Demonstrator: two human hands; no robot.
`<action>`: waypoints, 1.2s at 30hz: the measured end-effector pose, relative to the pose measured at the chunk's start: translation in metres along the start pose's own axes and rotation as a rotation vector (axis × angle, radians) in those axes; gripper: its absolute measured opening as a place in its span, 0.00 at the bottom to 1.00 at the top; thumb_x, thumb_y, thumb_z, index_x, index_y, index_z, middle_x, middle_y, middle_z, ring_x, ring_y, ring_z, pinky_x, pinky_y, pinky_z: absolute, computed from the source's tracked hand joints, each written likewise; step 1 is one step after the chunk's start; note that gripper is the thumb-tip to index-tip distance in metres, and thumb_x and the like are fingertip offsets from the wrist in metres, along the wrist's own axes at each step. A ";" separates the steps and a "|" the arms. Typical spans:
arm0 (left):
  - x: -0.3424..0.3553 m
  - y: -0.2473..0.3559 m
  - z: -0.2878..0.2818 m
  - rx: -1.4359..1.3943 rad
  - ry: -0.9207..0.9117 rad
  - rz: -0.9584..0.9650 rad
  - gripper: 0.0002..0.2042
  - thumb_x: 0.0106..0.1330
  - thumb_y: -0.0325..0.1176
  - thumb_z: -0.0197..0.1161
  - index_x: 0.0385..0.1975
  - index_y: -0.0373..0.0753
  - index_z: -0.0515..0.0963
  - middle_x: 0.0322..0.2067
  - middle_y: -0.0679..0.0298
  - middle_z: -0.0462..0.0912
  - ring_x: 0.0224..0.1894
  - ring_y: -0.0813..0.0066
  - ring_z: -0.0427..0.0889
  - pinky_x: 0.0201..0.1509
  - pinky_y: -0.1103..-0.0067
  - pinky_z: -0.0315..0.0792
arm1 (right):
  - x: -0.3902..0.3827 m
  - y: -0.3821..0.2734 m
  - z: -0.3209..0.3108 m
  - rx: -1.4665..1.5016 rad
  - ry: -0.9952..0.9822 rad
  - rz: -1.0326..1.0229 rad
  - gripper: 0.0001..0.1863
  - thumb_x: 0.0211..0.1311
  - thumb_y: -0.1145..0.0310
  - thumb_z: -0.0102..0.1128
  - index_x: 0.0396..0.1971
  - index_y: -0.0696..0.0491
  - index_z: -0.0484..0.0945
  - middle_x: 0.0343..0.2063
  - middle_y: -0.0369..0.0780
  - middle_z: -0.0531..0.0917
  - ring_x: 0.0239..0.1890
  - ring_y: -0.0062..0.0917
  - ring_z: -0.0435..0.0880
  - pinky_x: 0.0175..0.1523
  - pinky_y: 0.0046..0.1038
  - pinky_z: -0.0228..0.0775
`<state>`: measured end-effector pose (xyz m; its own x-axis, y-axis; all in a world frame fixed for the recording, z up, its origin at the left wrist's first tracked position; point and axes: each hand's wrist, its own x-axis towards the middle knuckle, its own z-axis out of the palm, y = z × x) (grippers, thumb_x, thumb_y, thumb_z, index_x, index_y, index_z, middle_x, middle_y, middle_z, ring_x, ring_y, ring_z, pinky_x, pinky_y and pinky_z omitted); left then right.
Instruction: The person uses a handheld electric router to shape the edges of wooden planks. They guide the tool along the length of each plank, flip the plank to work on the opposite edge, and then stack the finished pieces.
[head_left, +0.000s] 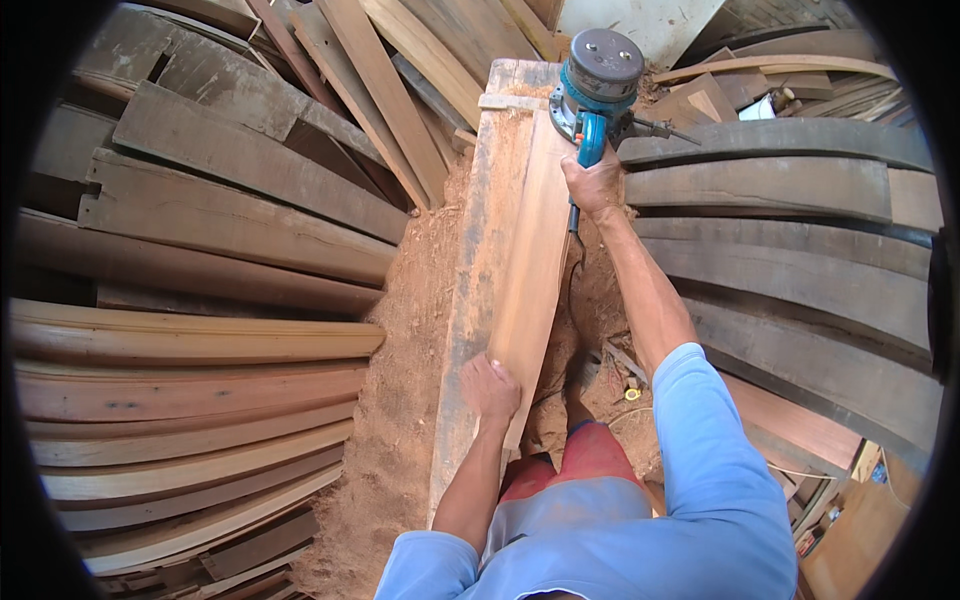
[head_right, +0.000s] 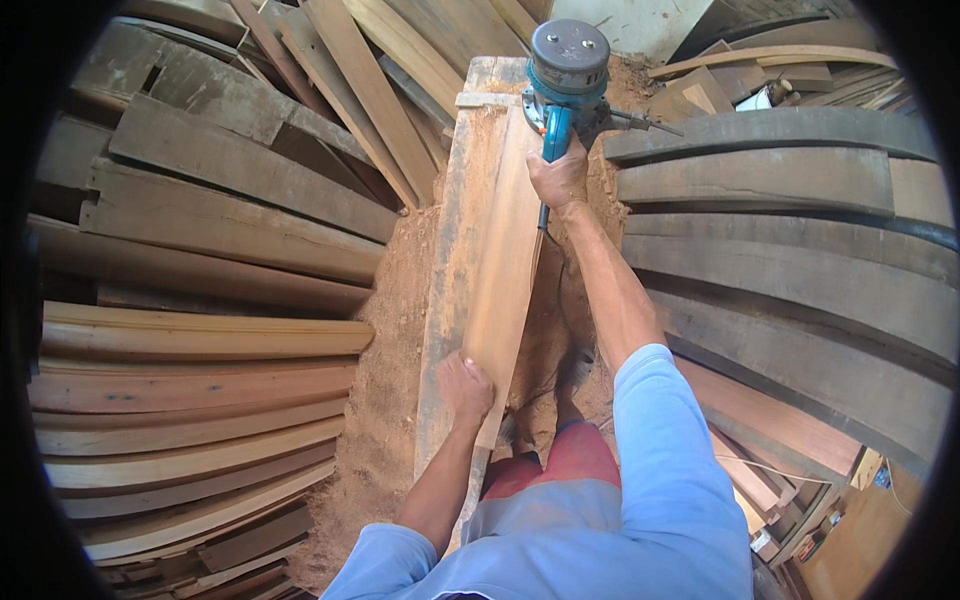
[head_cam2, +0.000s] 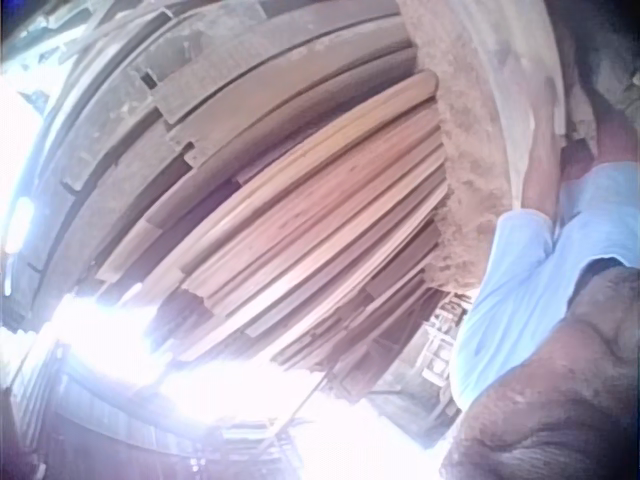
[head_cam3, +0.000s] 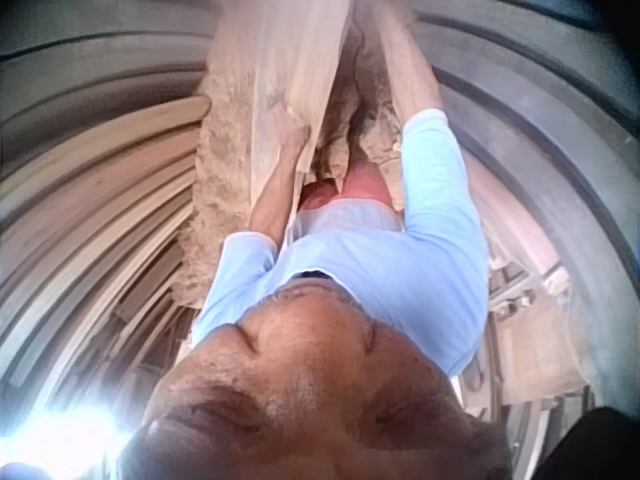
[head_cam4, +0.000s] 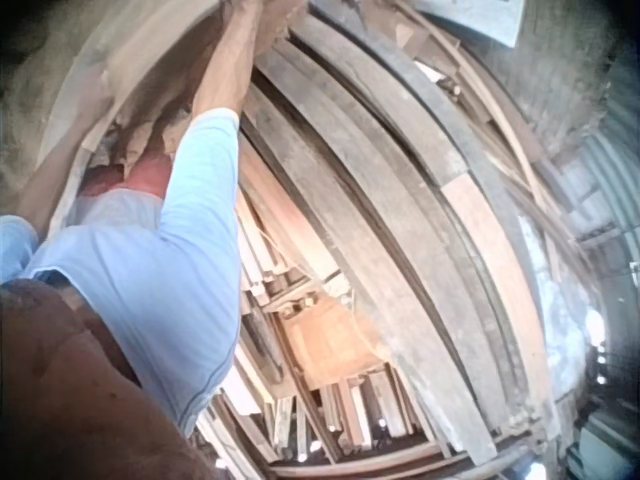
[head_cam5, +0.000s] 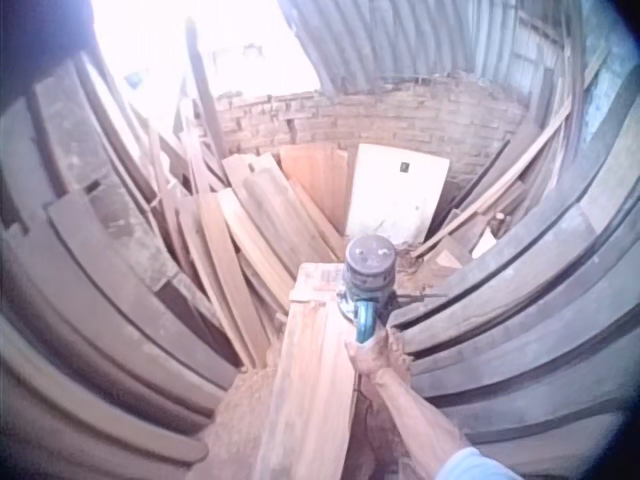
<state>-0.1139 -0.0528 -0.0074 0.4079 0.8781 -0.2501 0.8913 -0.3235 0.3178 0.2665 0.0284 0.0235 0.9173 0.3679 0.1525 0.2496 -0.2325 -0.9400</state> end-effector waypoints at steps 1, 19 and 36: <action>0.000 0.001 -0.001 0.001 0.008 0.001 0.14 0.68 0.37 0.53 0.48 0.36 0.74 0.44 0.47 0.77 0.50 0.45 0.73 0.54 0.55 0.67 | -0.007 -0.003 -0.002 -0.003 -0.015 0.030 0.20 0.50 0.71 0.65 0.45 0.59 0.79 0.34 0.44 0.85 0.37 0.32 0.86 0.49 0.33 0.77; -0.027 -0.069 -0.001 -0.174 -0.008 0.223 0.11 0.73 0.38 0.51 0.46 0.39 0.75 0.38 0.45 0.77 0.44 0.42 0.76 0.48 0.53 0.69 | -0.420 -0.094 -0.091 0.067 -0.246 0.205 0.24 0.56 0.74 0.66 0.53 0.60 0.73 0.31 0.44 0.83 0.35 0.32 0.86 0.45 0.34 0.78; -0.041 -0.083 0.004 -0.210 0.075 0.164 0.10 0.71 0.39 0.55 0.41 0.43 0.79 0.38 0.51 0.80 0.43 0.48 0.79 0.47 0.54 0.70 | -0.402 -0.069 -0.050 0.009 -0.114 0.232 0.18 0.54 0.75 0.67 0.44 0.58 0.74 0.29 0.39 0.80 0.32 0.25 0.82 0.41 0.29 0.76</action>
<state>-0.2041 -0.0636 -0.0275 0.5203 0.8464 -0.1135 0.7507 -0.3899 0.5334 -0.1041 -0.1485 0.0420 0.9088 0.4046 -0.1023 0.0331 -0.3143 -0.9487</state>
